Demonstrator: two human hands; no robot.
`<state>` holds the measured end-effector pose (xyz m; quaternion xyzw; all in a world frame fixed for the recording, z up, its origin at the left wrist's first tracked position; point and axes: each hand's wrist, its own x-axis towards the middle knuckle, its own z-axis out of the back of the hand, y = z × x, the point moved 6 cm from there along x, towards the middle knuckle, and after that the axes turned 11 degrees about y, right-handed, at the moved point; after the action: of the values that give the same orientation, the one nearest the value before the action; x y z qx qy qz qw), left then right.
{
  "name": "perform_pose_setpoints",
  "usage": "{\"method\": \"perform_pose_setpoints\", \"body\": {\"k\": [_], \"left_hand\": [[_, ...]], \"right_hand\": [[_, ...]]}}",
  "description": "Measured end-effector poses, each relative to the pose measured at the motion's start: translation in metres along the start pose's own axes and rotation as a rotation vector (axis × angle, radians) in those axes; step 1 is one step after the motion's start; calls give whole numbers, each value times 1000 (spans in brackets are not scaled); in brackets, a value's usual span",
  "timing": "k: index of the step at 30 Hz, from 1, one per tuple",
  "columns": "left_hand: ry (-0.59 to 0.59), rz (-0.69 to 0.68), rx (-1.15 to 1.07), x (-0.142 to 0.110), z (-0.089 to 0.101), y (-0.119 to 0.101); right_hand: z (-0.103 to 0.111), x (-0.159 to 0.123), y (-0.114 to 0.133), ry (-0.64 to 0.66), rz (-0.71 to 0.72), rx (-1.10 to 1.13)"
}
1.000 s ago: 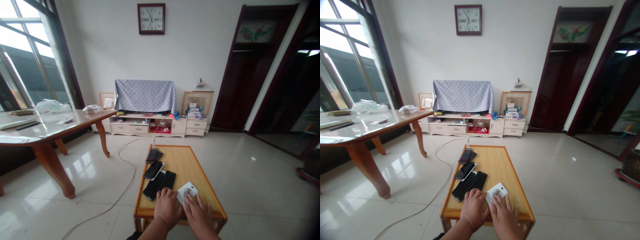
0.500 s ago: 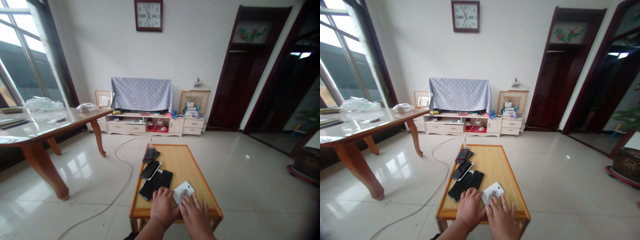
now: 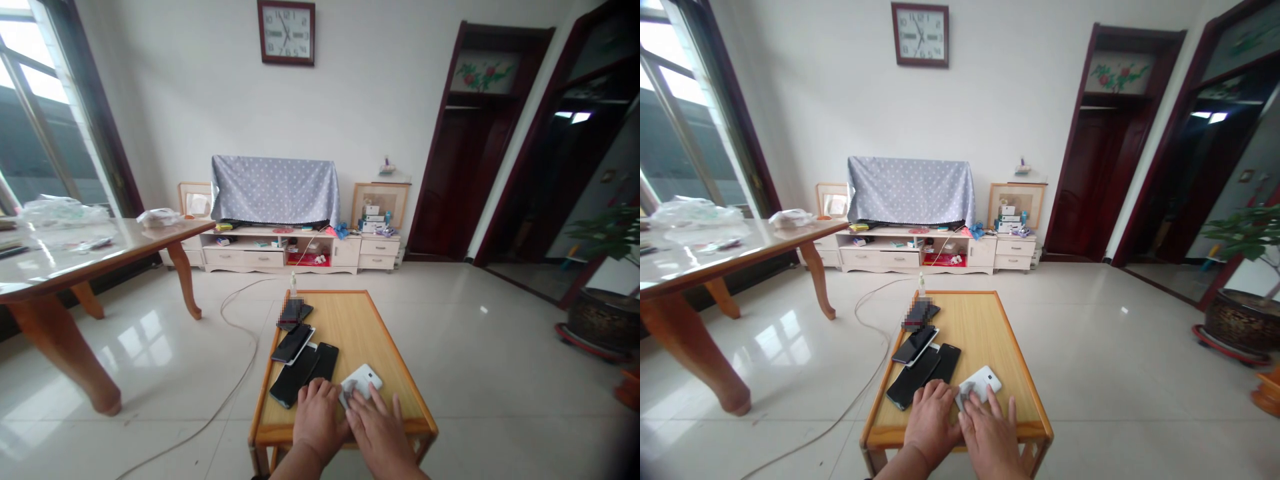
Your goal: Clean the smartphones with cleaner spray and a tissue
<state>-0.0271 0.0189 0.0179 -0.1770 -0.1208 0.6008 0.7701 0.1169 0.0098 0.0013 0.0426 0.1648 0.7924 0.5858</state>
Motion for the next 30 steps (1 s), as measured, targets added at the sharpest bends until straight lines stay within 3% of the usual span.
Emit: {"method": "perform_pose_setpoints", "body": {"k": [4,10,15,20,26,30], "left_hand": [[-19,4,19,0,0,-1],[-12,-4,12,1,-2,0],[-13,1,23,1,-1,-1],[-3,-1,13,1,-2,1],[-8,4,25,1,-1,0],[-4,4,1,1,0,0]], "right_hand": [[9,5,-16,-88,-164,-3],[-6,8,-1,-13,37,9],[3,11,-21,-118,-188,4],[-6,12,1,-44,51,28],[7,23,-16,-120,-170,20],[-1,28,3,-84,-19,39]]}}
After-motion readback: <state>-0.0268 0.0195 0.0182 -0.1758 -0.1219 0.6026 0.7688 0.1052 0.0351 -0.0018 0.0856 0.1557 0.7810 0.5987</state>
